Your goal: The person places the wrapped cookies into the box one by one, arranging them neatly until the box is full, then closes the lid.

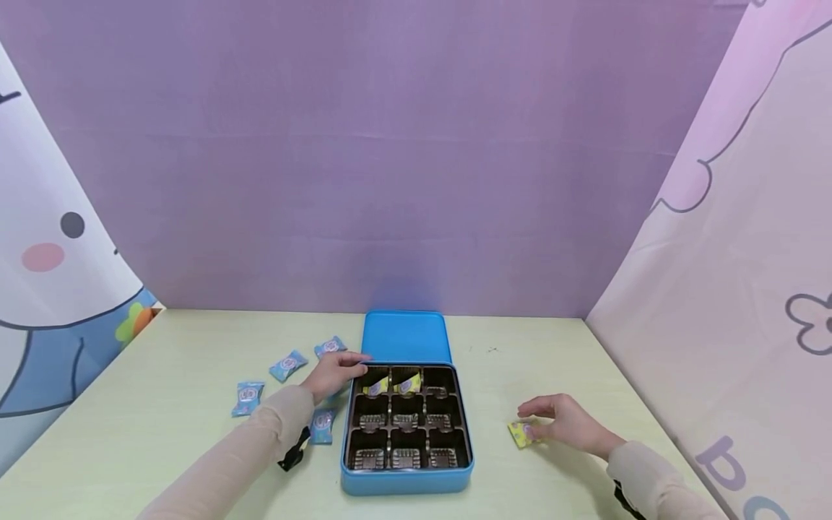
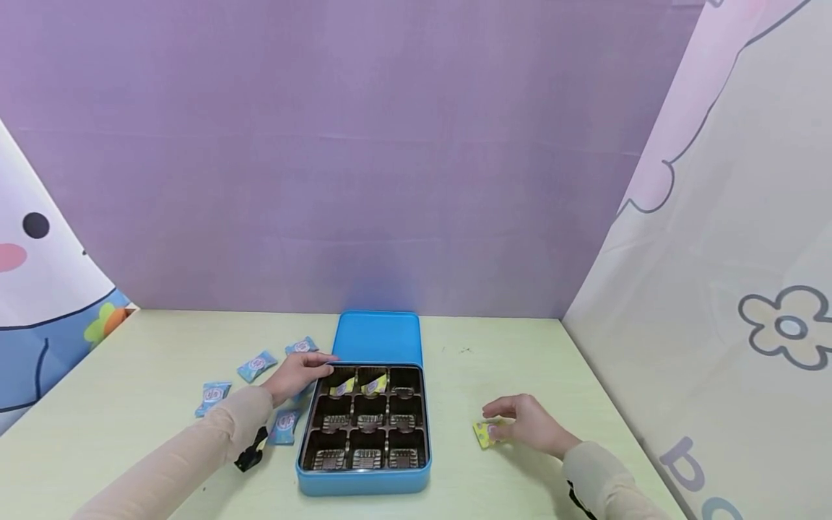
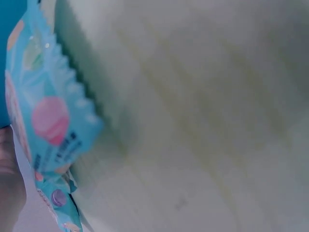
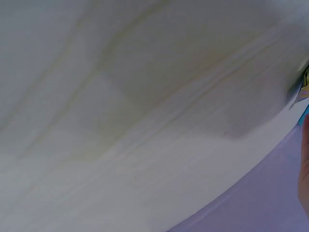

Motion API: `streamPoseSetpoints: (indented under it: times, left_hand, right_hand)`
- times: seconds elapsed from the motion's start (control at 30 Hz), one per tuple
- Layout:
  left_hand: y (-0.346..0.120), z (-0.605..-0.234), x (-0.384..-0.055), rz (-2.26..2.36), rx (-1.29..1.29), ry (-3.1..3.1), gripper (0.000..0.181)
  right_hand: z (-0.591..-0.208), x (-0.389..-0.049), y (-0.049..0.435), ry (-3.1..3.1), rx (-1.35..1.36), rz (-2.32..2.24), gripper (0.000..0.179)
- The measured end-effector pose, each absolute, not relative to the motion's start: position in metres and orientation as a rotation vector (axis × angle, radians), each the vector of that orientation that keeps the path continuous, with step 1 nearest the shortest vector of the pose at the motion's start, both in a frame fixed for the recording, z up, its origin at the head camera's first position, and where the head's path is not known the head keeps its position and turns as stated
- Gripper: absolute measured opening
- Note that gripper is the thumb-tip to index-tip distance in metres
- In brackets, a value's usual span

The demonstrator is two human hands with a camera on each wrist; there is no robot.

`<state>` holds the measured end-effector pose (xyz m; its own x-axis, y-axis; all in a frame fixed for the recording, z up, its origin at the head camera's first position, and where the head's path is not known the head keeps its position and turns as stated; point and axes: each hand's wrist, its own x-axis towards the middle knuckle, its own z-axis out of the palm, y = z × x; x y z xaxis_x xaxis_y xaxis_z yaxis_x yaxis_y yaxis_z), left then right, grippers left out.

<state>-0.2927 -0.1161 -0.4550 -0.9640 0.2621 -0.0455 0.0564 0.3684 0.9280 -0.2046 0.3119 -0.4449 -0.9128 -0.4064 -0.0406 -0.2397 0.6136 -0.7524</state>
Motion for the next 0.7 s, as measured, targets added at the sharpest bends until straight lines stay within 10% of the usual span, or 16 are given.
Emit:
streamPoseSetpoints:
  times: [0.7]
  left_hand:
    - [-0.1165,-0.455,-0.2921,1.647,0.29,2.445,0.027]
  right_hand:
    - [-0.4505,-0.2086,0.3061,2.72,-0.567,-0.996,0.039]
